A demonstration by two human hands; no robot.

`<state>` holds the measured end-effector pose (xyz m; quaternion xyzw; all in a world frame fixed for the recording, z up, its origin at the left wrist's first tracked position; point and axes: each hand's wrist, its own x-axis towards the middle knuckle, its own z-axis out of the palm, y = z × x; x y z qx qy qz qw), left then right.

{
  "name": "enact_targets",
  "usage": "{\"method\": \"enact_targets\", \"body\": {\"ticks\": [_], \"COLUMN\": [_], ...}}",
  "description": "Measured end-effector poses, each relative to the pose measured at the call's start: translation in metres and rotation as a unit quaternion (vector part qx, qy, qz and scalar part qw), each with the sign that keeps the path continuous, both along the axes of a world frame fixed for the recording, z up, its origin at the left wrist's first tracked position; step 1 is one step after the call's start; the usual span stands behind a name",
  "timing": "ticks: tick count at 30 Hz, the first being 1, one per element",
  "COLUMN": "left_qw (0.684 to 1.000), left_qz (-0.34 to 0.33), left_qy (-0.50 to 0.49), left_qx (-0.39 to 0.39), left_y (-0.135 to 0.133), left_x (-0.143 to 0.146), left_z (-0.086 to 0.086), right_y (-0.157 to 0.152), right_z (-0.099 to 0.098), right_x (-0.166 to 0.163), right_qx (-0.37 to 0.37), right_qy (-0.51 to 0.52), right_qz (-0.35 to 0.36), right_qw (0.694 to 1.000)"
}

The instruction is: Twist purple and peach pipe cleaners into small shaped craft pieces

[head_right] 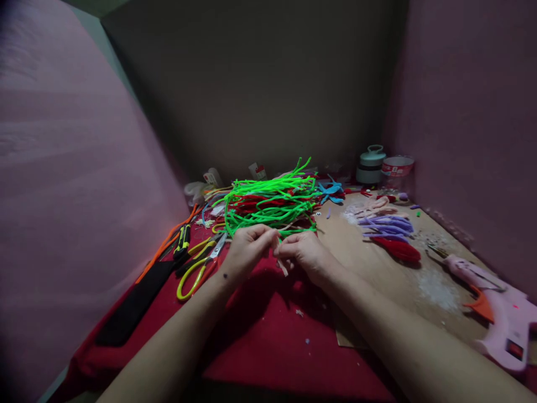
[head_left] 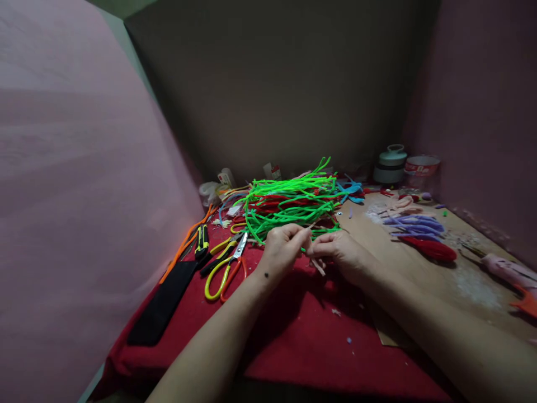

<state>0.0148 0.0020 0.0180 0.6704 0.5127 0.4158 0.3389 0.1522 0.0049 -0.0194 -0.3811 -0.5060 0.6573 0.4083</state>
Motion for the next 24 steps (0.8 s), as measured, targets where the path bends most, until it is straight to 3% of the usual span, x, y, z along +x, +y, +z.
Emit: {"method": "enact_targets", "body": {"ticks": [5, 10, 20, 24], "left_qw": [0.991, 0.984, 0.950, 0.943], "left_qz": [0.015, -0.056, -0.120, -0.162], "left_qy": [-0.116, -0.074, -0.113, -0.079], "left_qx": [-0.062, -0.152, -0.264, -0.278], "left_y": [0.007, 0.005, 0.005, 0.008], "left_x": [-0.006, -0.003, -0.003, -0.008], "left_z": [0.006, 0.003, -0.005, -0.007], "right_y": [0.001, 0.007, 0.006, 0.008], "right_z": [-0.003, -0.006, -0.001, 0.004], "right_x": [-0.002, 0.000, 0.002, 0.005], "right_qx": [0.001, -0.015, -0.010, 0.019], "right_qy": [0.079, 0.136, 0.169, 0.127], "right_qz": [-0.039, -0.120, -0.116, -0.146], "right_qw": [0.996, 0.983, 0.979, 0.981]}}
